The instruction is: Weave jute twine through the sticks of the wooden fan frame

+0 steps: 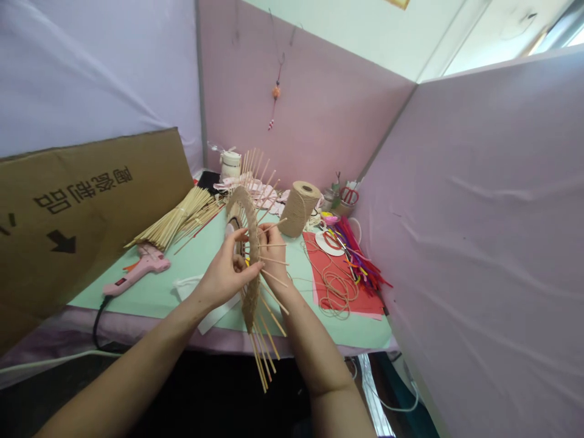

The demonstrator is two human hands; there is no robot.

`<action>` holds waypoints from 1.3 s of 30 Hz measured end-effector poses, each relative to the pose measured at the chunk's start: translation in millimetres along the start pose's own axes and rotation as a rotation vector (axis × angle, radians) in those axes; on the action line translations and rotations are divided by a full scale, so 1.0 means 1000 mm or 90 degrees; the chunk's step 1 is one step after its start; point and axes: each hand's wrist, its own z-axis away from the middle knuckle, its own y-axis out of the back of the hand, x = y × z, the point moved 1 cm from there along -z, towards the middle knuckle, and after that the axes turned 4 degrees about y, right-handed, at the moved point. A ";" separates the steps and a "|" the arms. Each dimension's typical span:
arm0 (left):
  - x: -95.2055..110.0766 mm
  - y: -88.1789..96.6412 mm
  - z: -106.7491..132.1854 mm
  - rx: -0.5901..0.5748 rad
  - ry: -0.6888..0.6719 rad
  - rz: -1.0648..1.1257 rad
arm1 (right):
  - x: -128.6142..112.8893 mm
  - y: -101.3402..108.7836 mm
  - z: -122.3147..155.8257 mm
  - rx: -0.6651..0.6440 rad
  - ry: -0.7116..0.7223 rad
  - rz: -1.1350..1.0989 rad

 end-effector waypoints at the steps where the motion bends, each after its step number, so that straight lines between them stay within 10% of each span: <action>1: 0.000 0.001 -0.001 -0.003 0.002 -0.002 | 0.000 0.000 0.000 -0.003 -0.001 0.007; 19: 0.009 0.004 -0.002 -0.037 0.004 -0.083 | -0.060 0.083 0.012 0.038 0.349 0.419; 24: 0.007 0.004 -0.003 -0.044 0.006 -0.099 | -0.094 0.103 0.032 -0.065 0.460 0.550; 30: 0.005 0.003 -0.004 -0.040 -0.008 -0.105 | -0.132 0.114 0.058 -0.239 0.515 0.678; 39: 0.000 0.001 -0.003 -0.047 -0.036 -0.121 | -0.152 0.096 0.051 -0.182 0.735 0.696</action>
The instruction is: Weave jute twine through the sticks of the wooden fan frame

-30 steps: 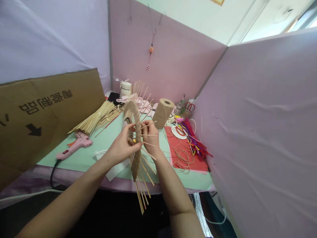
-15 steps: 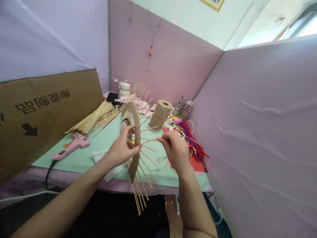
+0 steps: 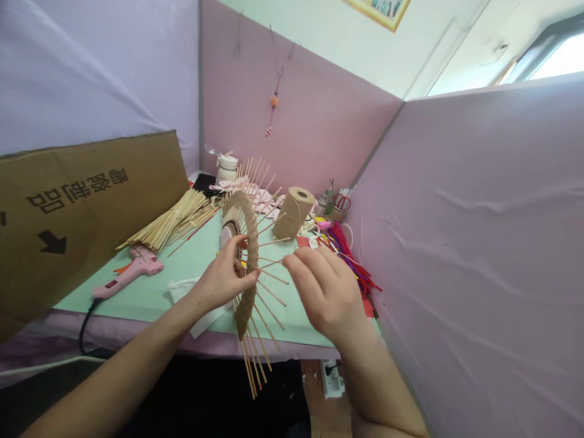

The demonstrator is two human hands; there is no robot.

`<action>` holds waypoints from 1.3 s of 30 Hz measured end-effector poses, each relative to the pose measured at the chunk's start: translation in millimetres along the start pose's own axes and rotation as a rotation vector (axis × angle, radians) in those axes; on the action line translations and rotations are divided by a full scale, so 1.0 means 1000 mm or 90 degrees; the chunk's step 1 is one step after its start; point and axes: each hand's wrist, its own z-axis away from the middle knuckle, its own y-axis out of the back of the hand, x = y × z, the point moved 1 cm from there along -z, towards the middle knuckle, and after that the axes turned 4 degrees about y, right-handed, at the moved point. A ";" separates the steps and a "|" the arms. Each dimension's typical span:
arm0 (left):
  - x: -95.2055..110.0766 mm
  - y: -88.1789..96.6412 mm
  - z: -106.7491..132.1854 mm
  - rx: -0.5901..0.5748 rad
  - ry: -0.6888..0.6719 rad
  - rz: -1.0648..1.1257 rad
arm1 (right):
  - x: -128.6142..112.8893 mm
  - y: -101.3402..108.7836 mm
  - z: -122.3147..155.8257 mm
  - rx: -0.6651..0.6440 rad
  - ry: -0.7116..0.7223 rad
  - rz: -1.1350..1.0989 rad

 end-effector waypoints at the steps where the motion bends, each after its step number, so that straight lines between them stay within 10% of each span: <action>1: -0.001 0.000 0.000 0.002 -0.004 0.000 | 0.005 -0.006 0.000 0.024 -0.027 0.012; 7: -0.003 0.002 0.001 -0.015 0.007 0.013 | 0.034 -0.070 0.024 0.096 -0.249 0.023; 16: -0.005 0.000 -0.002 -0.036 0.004 0.056 | 0.023 -0.184 0.008 -0.045 -0.450 -0.093; 39: -0.010 0.017 -0.018 -0.026 0.010 0.166 | 0.010 -0.185 -0.012 -0.059 -0.480 -0.182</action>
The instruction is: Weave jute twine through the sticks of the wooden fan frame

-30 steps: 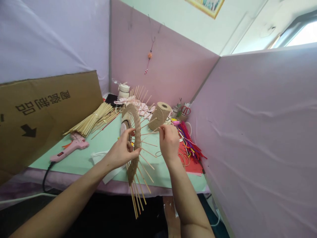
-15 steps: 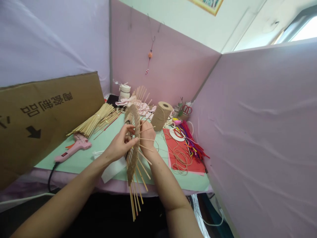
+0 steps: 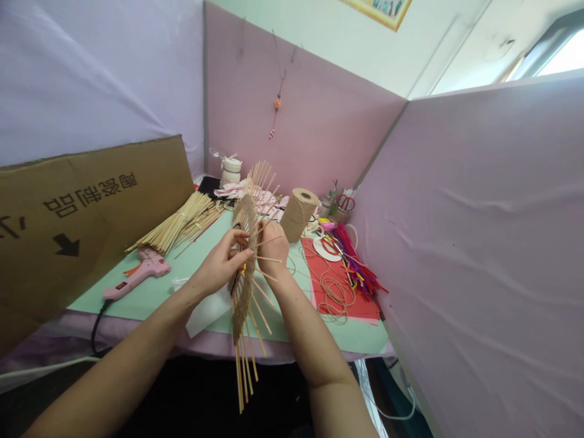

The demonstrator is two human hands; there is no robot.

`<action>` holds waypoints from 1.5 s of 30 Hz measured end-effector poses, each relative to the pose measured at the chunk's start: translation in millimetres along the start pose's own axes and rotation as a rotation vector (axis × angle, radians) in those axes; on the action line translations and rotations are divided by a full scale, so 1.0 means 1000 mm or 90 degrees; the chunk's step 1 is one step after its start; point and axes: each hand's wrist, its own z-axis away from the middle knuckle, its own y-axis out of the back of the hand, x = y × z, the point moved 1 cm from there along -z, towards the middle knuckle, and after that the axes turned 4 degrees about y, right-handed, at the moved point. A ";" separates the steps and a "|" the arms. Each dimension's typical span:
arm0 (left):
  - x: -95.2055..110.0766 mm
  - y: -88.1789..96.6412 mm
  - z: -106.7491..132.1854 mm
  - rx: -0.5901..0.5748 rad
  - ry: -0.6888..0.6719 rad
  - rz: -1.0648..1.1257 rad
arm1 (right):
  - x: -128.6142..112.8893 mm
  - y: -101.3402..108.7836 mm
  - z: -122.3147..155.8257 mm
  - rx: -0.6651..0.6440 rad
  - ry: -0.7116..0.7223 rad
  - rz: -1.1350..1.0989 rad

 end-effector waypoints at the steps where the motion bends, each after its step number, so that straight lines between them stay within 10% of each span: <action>1: 0.000 0.000 0.000 0.000 0.000 0.003 | 0.000 0.000 0.000 0.003 0.002 -0.002; 17: 0.004 -0.006 0.008 0.017 0.032 -0.024 | 0.010 0.009 0.003 0.079 0.017 -0.011; 35: 0.001 -0.009 0.011 0.025 0.019 -0.067 | -0.003 0.104 0.013 0.213 0.215 0.021; 45: 0.005 -0.010 0.012 0.024 0.029 -0.078 | -0.045 0.166 -0.008 -0.027 0.483 0.123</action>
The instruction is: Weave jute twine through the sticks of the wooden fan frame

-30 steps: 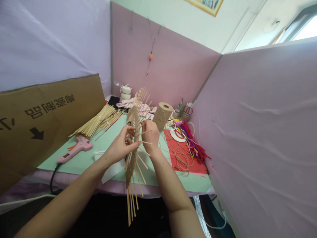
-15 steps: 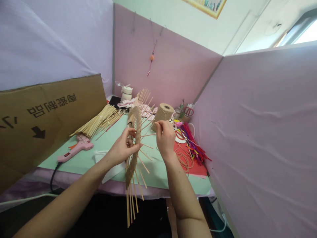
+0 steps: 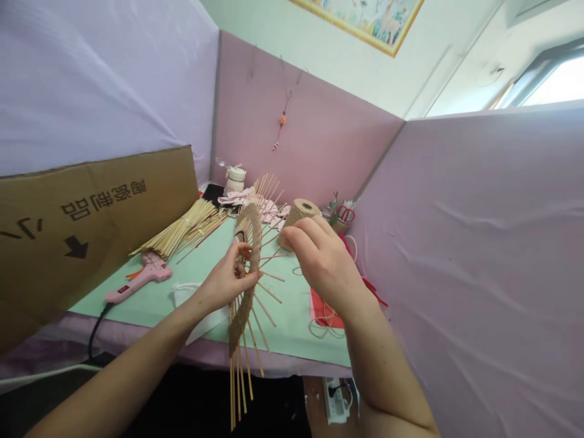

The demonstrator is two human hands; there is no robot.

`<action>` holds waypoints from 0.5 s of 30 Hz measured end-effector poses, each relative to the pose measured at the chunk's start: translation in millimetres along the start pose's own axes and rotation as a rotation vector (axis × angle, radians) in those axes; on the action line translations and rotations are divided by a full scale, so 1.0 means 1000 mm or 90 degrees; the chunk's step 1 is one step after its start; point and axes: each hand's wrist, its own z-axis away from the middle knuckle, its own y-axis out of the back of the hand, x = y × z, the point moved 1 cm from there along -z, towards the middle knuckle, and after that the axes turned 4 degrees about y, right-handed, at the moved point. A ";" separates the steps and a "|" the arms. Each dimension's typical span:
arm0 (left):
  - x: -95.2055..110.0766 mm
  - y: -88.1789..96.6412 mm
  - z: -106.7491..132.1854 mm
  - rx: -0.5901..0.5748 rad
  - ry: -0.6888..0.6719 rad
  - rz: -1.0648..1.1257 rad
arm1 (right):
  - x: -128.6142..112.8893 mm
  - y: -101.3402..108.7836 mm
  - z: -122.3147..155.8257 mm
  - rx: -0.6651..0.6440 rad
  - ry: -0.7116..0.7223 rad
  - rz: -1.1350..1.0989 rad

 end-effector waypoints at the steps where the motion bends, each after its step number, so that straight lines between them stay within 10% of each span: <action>1: 0.000 0.000 0.000 0.000 0.001 -0.001 | -0.002 0.004 -0.005 -0.027 0.013 0.004; 7: -0.002 -0.001 0.000 -0.004 -0.006 -0.003 | 0.006 -0.001 -0.021 -0.015 0.001 0.035; 15: -0.004 -0.001 0.000 -0.004 -0.019 -0.005 | 0.027 -0.040 0.009 0.140 -0.279 -0.055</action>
